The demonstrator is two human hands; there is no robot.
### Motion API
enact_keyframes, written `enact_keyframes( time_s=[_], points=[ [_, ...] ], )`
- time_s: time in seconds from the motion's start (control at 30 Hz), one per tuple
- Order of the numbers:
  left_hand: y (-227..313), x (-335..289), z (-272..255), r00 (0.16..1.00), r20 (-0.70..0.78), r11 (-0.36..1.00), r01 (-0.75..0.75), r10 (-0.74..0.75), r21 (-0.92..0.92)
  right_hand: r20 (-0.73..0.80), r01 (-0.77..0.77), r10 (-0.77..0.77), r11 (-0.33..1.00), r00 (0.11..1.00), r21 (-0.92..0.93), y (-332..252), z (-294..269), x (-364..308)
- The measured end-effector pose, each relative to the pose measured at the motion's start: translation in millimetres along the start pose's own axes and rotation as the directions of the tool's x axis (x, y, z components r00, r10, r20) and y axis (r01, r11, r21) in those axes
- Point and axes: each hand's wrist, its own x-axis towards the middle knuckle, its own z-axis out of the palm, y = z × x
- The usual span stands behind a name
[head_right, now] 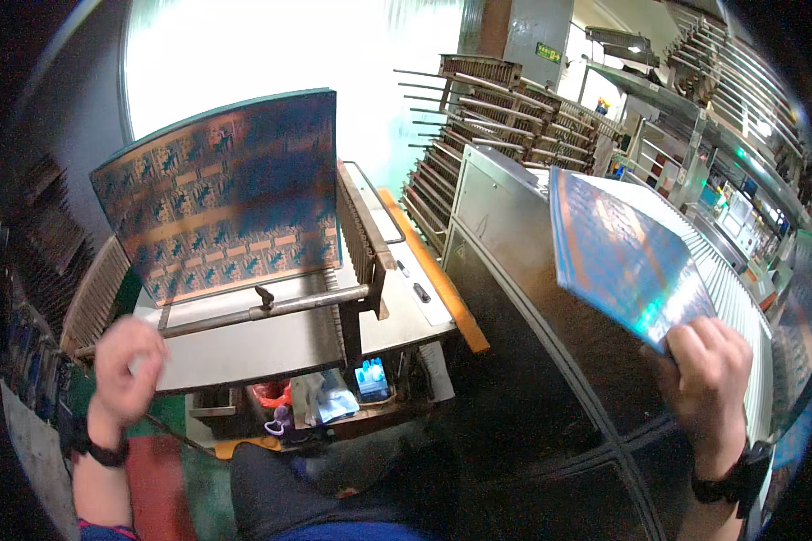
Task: Transferring printed circuit boards from a production machine to a storage rack.
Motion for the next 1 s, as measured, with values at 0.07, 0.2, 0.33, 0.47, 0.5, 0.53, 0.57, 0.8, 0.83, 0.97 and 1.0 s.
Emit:
enact_keyframes(
  time_s=[0.07, 0.2, 0.33, 0.47, 0.5, 0.53, 0.57, 0.8, 0.83, 0.97, 1.0],
  points=[
    [-20, 33, -6, 0.994, -0.104, 0.999, -0.024, 0.027, 0.036, 0.031, -0.041, 0.041, 0.999, 0.999, -0.005, -6, -12, -12],
    [-63, 63, 0, 0.963, -0.137, 0.972, 0.222, -0.231, -0.079, 0.089, -0.100, 0.094, 0.993, 0.992, 0.064, -17, -32, -16],
    [-89, 55, 23, 0.882, 0.135, 0.886, 0.461, -0.452, -0.047, -0.109, -0.052, 0.074, 0.979, 0.991, 0.197, -39, -43, -17],
    [-74, 48, 18, 0.767, 0.452, 0.871, 0.488, -0.456, 0.052, 0.018, -0.092, 0.126, 0.612, 0.992, 0.786, -74, -45, -47],
    [-70, 54, 20, 0.793, 0.418, 0.880, 0.473, -0.443, 0.036, 0.240, -0.322, 0.262, 0.342, 0.935, 0.883, -89, -39, -57],
    [-67, 59, 20, 0.814, 0.387, 0.887, 0.460, -0.434, 0.028, 0.472, -0.502, 0.318, 0.014, 0.822, 0.865, -102, -30, -61],
    [-73, 58, 24, 0.852, 0.350, 0.910, 0.414, -0.389, 0.005, 0.542, -0.477, 0.379, -0.259, 0.750, 0.840, -106, -18, -61],
    [-68, 54, 19, 0.826, 0.365, 0.895, 0.443, -0.429, 0.051, 0.522, 0.031, 0.760, -0.576, 0.386, 0.817, -104, 17, -6],
    [-70, 54, 20, 0.848, 0.353, 0.913, 0.404, -0.395, 0.052, 0.491, 0.093, 0.797, -0.552, 0.351, 0.829, -107, 18, 4],
    [-78, 56, 27, 0.866, 0.353, 0.928, 0.371, -0.355, 0.022, 0.423, 0.184, 0.819, -0.519, 0.387, 0.835, -82, 23, 14],
    [-76, 59, 29, 0.855, 0.365, 0.922, 0.386, -0.369, 0.028, 0.360, 0.223, 0.824, -0.487, 0.436, 0.844, -76, 21, 14]
  ],
)
